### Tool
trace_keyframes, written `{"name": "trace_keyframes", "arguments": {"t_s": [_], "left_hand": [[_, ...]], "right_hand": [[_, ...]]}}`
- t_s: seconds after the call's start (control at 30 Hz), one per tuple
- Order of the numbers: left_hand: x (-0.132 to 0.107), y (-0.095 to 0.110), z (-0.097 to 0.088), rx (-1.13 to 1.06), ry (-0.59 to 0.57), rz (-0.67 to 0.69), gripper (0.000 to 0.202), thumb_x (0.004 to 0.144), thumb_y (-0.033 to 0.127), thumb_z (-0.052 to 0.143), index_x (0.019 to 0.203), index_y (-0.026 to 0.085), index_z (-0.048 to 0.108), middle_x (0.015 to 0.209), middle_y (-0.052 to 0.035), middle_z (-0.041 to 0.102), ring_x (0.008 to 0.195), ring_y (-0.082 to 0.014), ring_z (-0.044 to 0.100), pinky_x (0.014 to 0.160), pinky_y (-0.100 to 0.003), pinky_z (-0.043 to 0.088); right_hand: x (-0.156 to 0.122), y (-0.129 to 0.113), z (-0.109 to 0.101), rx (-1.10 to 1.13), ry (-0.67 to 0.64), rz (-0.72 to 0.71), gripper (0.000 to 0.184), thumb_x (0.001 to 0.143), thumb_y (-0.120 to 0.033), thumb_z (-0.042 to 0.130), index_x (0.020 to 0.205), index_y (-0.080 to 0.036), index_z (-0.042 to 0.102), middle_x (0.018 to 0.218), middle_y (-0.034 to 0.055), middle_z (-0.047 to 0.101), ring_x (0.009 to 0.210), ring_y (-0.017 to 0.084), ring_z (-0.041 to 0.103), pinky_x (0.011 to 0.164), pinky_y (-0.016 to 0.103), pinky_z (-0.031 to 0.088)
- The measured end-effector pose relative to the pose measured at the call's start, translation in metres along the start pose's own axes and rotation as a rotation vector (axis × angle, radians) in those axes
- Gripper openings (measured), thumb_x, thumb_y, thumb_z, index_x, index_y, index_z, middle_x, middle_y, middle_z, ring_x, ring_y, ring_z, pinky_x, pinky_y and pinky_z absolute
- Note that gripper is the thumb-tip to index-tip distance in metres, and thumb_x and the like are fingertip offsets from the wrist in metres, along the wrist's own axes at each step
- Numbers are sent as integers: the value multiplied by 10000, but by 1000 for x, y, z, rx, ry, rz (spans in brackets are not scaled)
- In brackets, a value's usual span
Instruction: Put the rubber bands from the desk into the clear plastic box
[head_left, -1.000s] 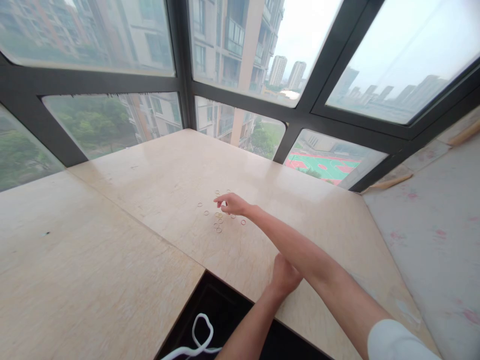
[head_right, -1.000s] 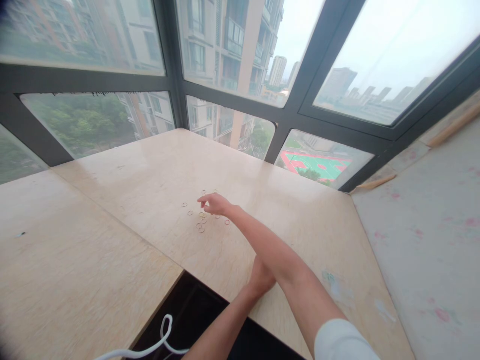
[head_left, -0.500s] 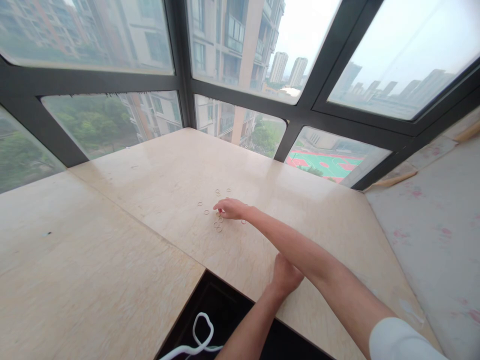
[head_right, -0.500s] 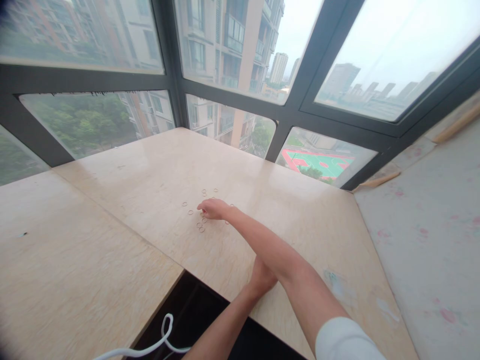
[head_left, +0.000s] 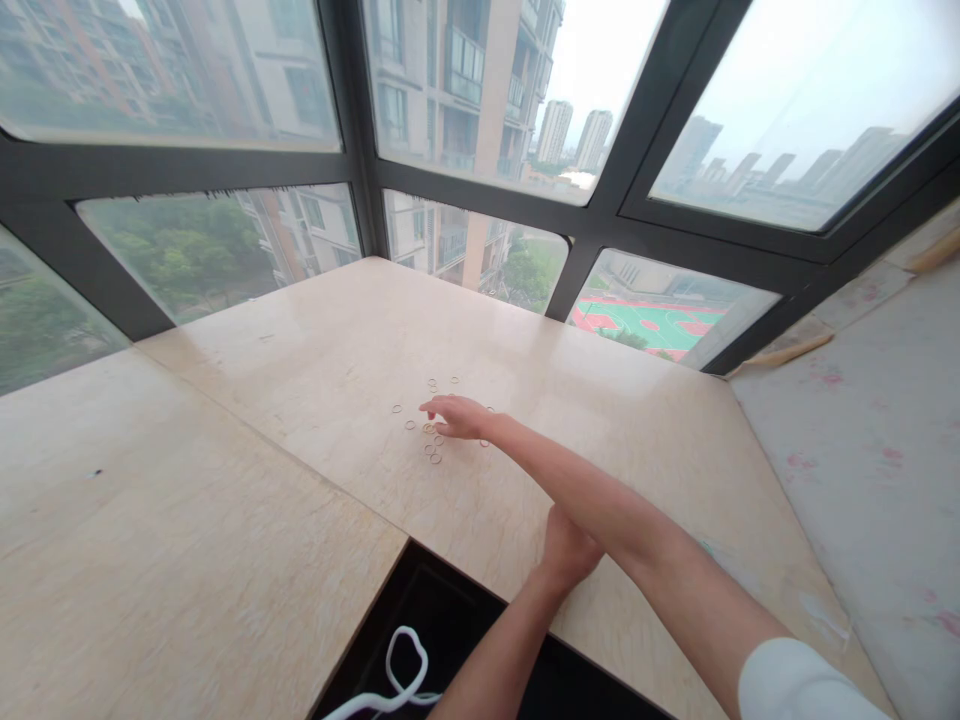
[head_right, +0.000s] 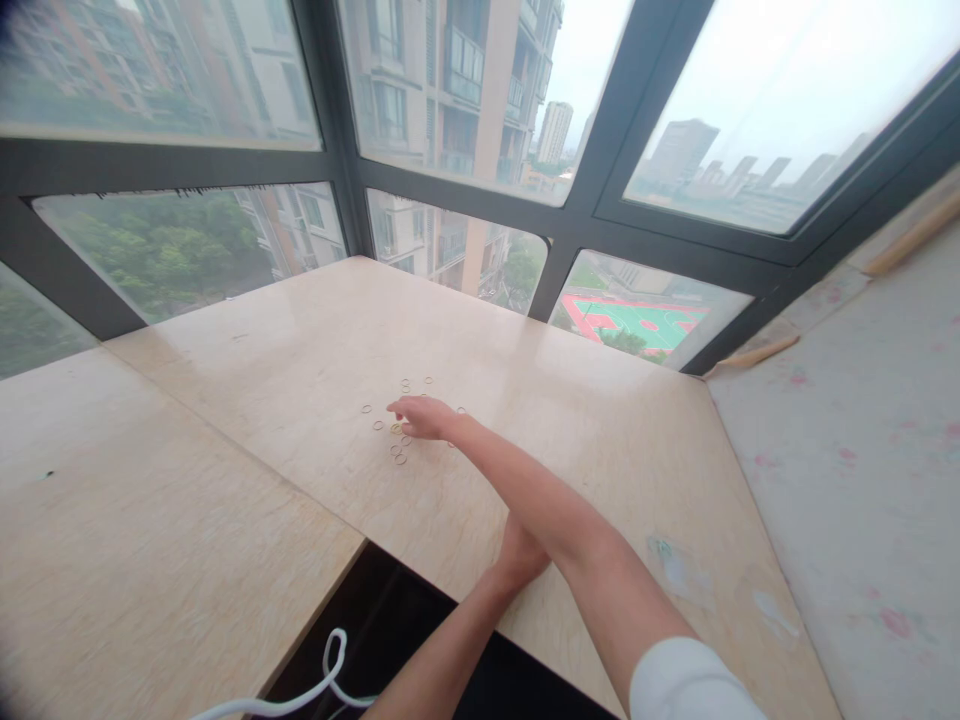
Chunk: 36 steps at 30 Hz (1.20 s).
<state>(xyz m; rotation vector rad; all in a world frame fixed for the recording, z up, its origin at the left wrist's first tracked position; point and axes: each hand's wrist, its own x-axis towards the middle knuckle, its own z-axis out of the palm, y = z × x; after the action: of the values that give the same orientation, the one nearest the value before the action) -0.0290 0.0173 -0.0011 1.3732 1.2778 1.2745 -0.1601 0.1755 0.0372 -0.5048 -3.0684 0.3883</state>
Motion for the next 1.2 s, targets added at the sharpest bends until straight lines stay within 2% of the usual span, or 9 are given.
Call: {"name": "trace_keyframes", "arguments": {"t_s": [0.1,0.23,0.4,0.57,0.67,0.77,0.83,1.03,1.2], "left_hand": [[-1,2,-1,1,-13,-44,222,807,324,586,953,162,628,1061,-125,690,1042,-322,594,890,-450,480],[-2,4,-3,-50,-5,-67,256,793,307,607,1011,174,627,1150,-121,663,1054,-320,582,909,-461,470],[-2,1,-1,-68,4,-65,261,782,316,629,1000,173,634,1136,-128,662,1047,-325,579,914,-475,463],[0,-2,1,-54,19,-45,231,788,313,609,957,157,628,1050,-122,686,992,-303,594,820,-405,487],[2,-3,2,-18,15,-18,110,768,249,603,800,144,612,844,-83,693,848,-252,609,668,-311,470],[7,-4,5,55,5,-18,118,707,137,572,600,156,526,618,-25,602,644,-174,555,536,-253,378],[10,-4,6,98,23,-5,157,671,91,548,551,166,480,568,-1,547,575,-138,500,517,-246,342],[13,-4,7,30,13,75,82,721,105,518,723,168,569,706,-8,605,592,-121,520,578,-244,405],[13,-4,4,64,-18,95,70,770,162,531,763,176,599,741,-17,632,631,-132,557,610,-254,437]], "right_hand": [[5,-6,-1,2,-24,-26,398,844,-121,551,1237,-186,540,1143,67,643,998,199,597,799,300,449],[11,-11,1,-7,-49,-41,328,843,-96,520,1142,-195,609,1109,79,655,981,225,607,738,308,454],[14,-8,6,38,-18,-35,285,819,-80,536,1060,-185,646,1032,89,670,913,229,614,712,310,451],[7,-3,3,190,131,17,362,749,-34,571,1092,-134,633,936,69,670,851,181,593,754,291,447],[-11,0,-1,312,260,80,429,737,-32,562,1160,-95,590,912,54,655,758,129,565,724,255,450],[-44,4,-5,425,365,146,456,743,-61,538,1197,-92,561,908,35,630,611,77,497,593,211,435],[-75,5,-8,480,424,189,461,744,-75,524,1204,-88,553,887,22,612,552,56,445,534,193,408],[-191,2,-19,657,595,352,406,754,-135,543,1156,-134,603,815,-16,561,511,41,385,487,187,362],[-300,-6,-20,725,759,594,338,773,-209,595,1106,-168,638,811,-8,557,527,52,417,471,192,365]]}}
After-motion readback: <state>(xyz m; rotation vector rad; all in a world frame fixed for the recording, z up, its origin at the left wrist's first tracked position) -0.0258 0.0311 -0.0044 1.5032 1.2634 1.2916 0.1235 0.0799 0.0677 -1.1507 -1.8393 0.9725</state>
